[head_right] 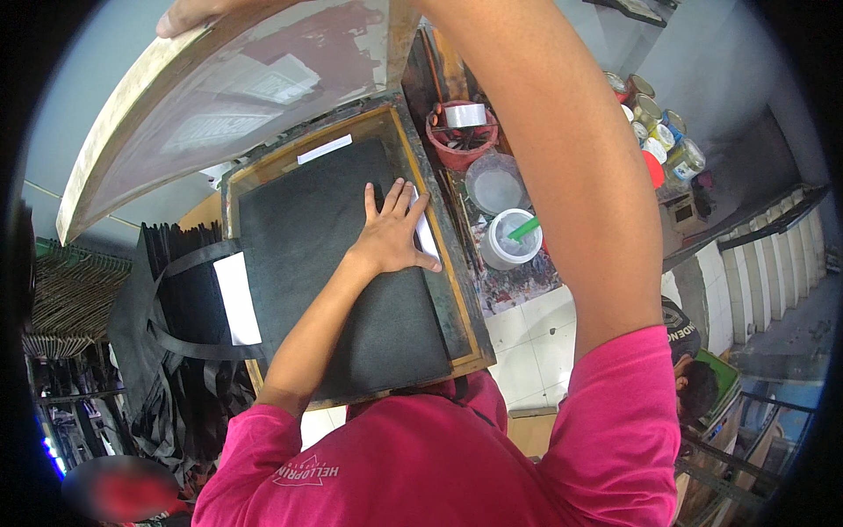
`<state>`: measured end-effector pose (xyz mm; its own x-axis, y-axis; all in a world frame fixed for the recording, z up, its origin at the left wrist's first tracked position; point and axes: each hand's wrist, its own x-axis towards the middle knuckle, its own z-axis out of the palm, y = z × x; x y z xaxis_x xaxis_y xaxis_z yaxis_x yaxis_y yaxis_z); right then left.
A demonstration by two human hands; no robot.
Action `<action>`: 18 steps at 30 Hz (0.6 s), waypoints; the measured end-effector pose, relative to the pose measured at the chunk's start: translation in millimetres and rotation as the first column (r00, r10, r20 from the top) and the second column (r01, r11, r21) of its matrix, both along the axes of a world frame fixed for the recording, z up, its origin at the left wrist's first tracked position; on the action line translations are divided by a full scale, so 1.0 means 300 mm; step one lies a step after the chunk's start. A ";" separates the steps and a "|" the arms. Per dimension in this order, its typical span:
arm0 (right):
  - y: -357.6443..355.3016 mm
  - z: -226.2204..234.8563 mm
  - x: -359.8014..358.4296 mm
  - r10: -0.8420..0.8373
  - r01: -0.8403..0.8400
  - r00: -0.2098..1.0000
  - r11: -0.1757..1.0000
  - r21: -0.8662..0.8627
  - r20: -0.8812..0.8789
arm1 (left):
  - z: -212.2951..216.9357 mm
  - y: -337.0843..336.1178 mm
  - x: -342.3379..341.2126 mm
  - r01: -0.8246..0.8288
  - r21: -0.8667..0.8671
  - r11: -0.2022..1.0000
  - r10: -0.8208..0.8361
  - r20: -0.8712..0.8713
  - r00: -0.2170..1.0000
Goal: The person wipes the screen clean, prepares white ink by stirring it with a spatula, and performs screen printing on black tote bags using a squeegee to apply the ink through the stencil.
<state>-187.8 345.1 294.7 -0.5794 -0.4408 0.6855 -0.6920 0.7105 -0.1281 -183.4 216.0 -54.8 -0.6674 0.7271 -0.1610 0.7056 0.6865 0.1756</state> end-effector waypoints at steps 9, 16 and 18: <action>0.029 -0.006 -0.043 0.152 -0.152 0.988 0.988 -0.005 -0.014 | -0.016 -0.030 0.003 0.053 -0.071 0.996 -0.059 -0.076 0.995; 0.002 -0.019 -0.051 0.063 -0.064 0.997 0.998 -0.014 -0.042 | -0.018 -0.132 -0.074 -0.202 0.377 0.904 0.246 -0.071 0.967; 0.014 -0.032 -0.067 0.090 -0.092 0.994 0.995 -0.029 -0.059 | -0.019 -0.140 -0.074 -0.242 0.159 0.957 0.252 -0.045 0.967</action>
